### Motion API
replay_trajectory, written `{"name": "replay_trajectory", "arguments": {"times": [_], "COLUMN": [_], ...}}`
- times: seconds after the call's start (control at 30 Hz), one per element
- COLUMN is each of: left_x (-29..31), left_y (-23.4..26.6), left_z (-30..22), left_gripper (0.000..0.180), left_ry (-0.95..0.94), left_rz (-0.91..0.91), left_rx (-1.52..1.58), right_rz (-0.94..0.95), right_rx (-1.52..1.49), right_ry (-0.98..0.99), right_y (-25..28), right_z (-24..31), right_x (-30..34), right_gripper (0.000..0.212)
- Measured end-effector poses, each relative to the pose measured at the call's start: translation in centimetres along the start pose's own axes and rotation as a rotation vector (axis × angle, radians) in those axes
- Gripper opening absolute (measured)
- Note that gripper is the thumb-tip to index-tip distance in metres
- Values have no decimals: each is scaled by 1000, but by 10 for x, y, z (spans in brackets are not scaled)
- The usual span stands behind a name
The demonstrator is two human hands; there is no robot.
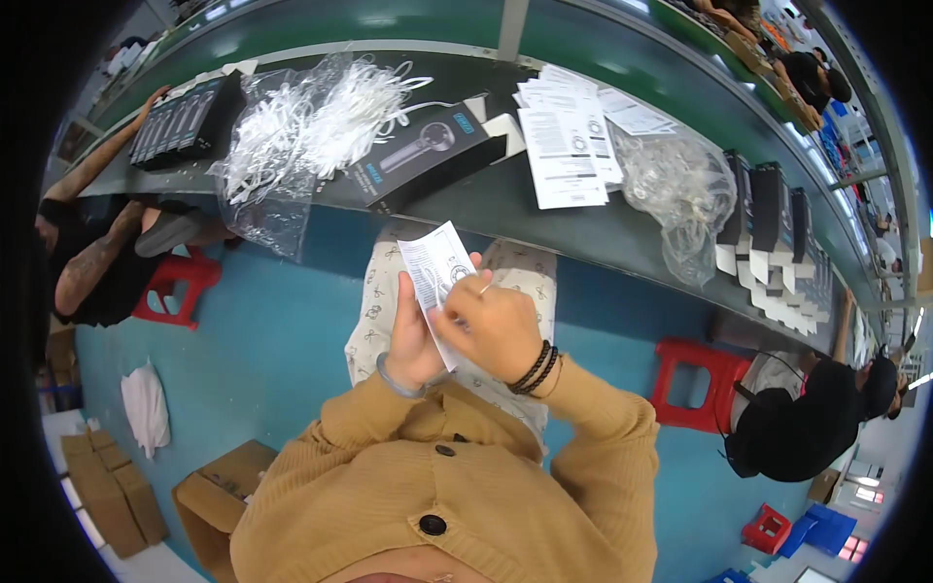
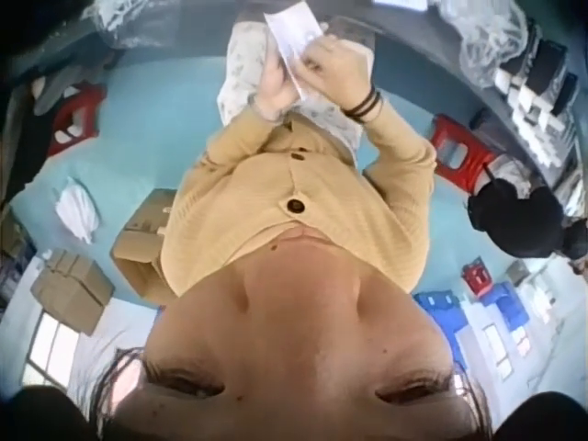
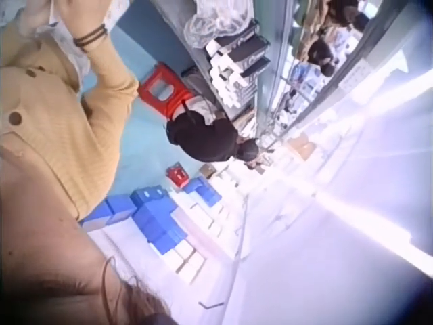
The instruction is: Insert instruction manuals and accessories into hair dryer product boxes on an assembly line.
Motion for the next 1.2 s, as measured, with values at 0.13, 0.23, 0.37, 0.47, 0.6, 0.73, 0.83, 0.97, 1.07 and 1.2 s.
{"name": "replay_trajectory", "arguments": {"times": [0.13,0.23,0.37,0.47,0.6,0.73,0.83,0.97,1.07,1.2], "left_x": [6,9,12,20,45,40,48,59,52,42], "left_y": [21,40,45,60,67,77,92,96,103,107], "left_z": [-13,-21,-35,-47,-67,-67,-74,-93,-101,-100], "left_gripper": [67,63,56,54,59,59,59,60,64,66], "left_ry": [37,57,30,60,29,55,-51,-159,-217,-230], "left_rz": [-124,-115,-216,-162,-140,-103,-303,-285,-219,-188], "left_rx": [97,225,130,255,311,247,202,200,267,266], "right_rz": [84,13,-168,101,389,570,508,-135,-183,135], "right_rx": [-44,-272,23,269,574,704,464,115,-252,-634], "right_ry": [170,61,61,77,123,309,124,185,83,-234], "right_y": [1,21,33,-8,-102,-72,-42,17,43,-25], "right_z": [7,-10,-49,-87,-100,-154,-154,-107,-64,30], "right_x": [-15,-59,-174,-266,-306,-301,-298,-280,-239,-152], "right_gripper": [17,15,15,21,30,24,11,11,10,12]}}
Point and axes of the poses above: each hand's wrist, its own x-axis away from the middle knuckle, its own y-axis out of the back of the hand, z = x × y, the point moved 2 cm from there along -x, towards the middle knuckle, and after that the axes turned 7 degrees about -z, right-handed, at the moved point
